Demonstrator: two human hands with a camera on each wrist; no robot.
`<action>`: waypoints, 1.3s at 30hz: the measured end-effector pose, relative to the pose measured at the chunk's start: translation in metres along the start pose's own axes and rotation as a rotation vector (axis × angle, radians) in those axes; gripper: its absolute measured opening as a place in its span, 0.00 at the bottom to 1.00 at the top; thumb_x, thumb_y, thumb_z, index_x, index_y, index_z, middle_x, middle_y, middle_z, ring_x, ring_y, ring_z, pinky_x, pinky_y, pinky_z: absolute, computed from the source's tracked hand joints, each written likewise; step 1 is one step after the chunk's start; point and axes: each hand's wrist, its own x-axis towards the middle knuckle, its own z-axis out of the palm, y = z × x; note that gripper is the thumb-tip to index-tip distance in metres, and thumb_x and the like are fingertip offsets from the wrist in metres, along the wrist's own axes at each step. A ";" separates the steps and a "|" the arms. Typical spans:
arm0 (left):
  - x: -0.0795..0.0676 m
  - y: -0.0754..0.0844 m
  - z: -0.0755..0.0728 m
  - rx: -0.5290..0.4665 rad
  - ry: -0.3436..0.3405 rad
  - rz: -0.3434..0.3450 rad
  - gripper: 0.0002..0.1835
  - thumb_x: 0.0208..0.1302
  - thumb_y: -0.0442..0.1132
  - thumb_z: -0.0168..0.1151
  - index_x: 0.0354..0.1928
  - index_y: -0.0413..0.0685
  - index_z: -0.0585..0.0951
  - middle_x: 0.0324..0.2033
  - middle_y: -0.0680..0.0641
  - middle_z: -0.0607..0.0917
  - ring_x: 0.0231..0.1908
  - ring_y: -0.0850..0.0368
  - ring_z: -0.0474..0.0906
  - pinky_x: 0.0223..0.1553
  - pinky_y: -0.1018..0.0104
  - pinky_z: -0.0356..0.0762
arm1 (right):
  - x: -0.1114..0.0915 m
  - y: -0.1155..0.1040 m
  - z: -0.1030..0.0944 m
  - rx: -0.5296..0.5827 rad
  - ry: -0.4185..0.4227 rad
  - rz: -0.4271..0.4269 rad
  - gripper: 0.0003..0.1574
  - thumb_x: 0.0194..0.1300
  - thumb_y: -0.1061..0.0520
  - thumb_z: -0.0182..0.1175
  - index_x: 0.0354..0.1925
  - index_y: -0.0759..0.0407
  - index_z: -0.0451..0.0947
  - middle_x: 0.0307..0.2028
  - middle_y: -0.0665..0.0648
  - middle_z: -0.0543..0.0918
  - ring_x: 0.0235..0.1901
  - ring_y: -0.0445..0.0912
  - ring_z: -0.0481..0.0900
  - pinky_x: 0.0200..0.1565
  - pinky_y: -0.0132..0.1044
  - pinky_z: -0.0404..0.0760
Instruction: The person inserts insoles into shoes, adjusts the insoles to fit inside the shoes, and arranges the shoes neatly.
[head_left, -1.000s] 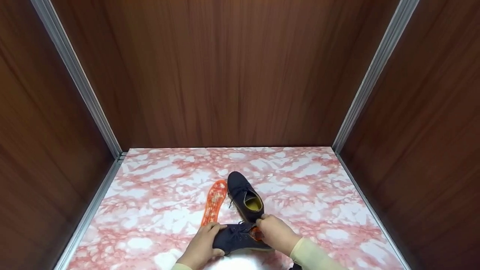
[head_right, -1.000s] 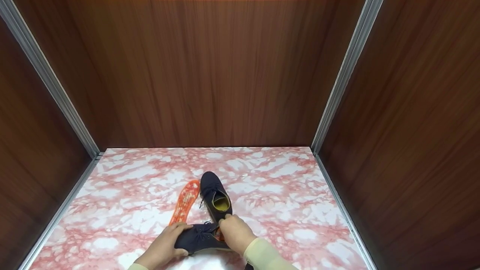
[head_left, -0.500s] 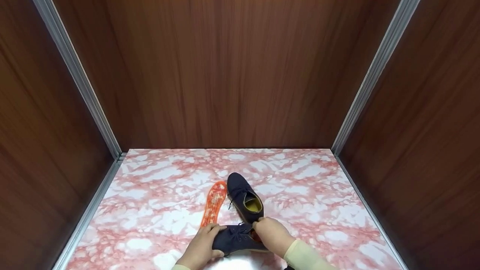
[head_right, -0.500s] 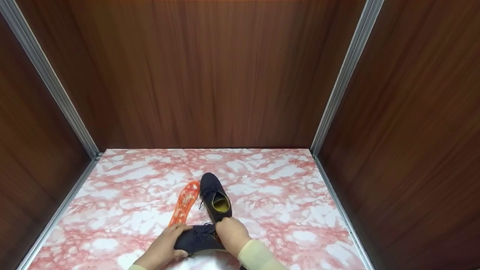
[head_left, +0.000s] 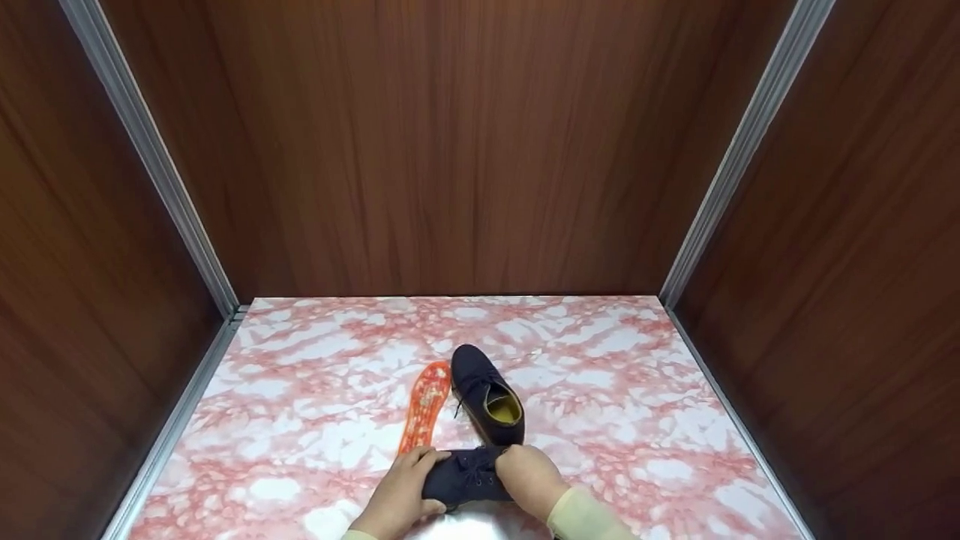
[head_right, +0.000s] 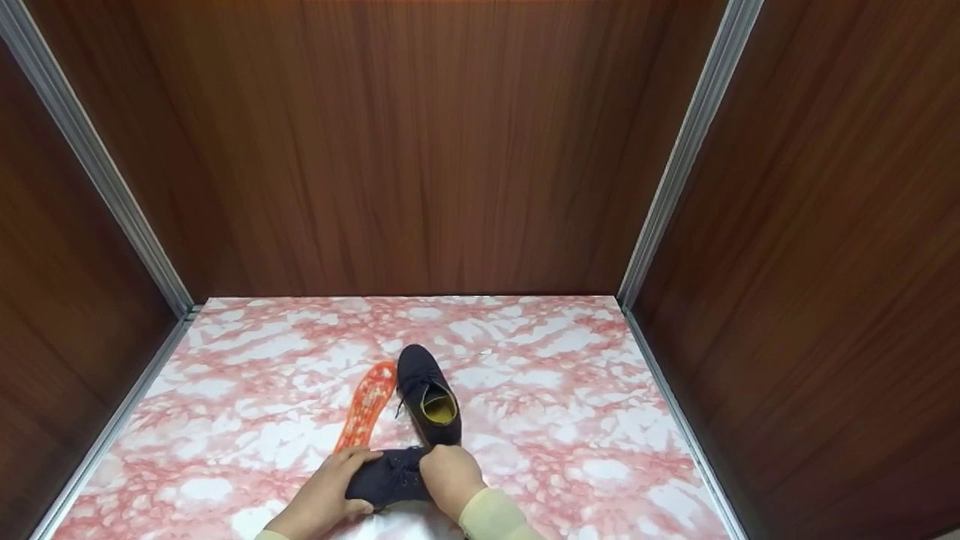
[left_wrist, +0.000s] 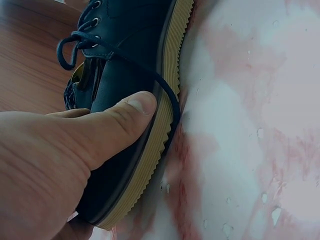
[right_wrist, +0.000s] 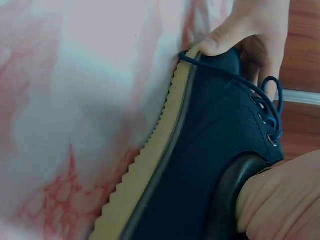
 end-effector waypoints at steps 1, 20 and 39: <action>0.000 0.000 0.000 0.002 -0.003 0.000 0.43 0.53 0.48 0.87 0.72 0.58 0.80 0.69 0.39 0.81 0.69 0.34 0.77 0.69 0.35 0.79 | -0.001 -0.001 0.002 0.009 0.013 -0.005 0.10 0.52 0.63 0.72 0.20 0.53 0.83 0.20 0.54 0.87 0.20 0.49 0.84 0.25 0.43 0.84; 0.005 0.001 -0.004 -0.005 -0.020 -0.019 0.41 0.54 0.47 0.87 0.72 0.57 0.80 0.71 0.36 0.79 0.70 0.31 0.76 0.70 0.32 0.77 | -0.005 0.002 0.001 -0.077 -0.040 -0.119 0.03 0.61 0.59 0.69 0.35 0.52 0.86 0.32 0.54 0.85 0.25 0.46 0.85 0.30 0.38 0.87; 0.003 -0.002 0.001 -0.030 -0.007 -0.004 0.40 0.51 0.45 0.88 0.69 0.59 0.83 0.69 0.36 0.80 0.68 0.32 0.77 0.69 0.34 0.78 | -0.008 -0.002 0.003 0.003 -0.101 -0.101 0.03 0.62 0.60 0.70 0.34 0.55 0.84 0.26 0.55 0.85 0.24 0.47 0.84 0.30 0.41 0.86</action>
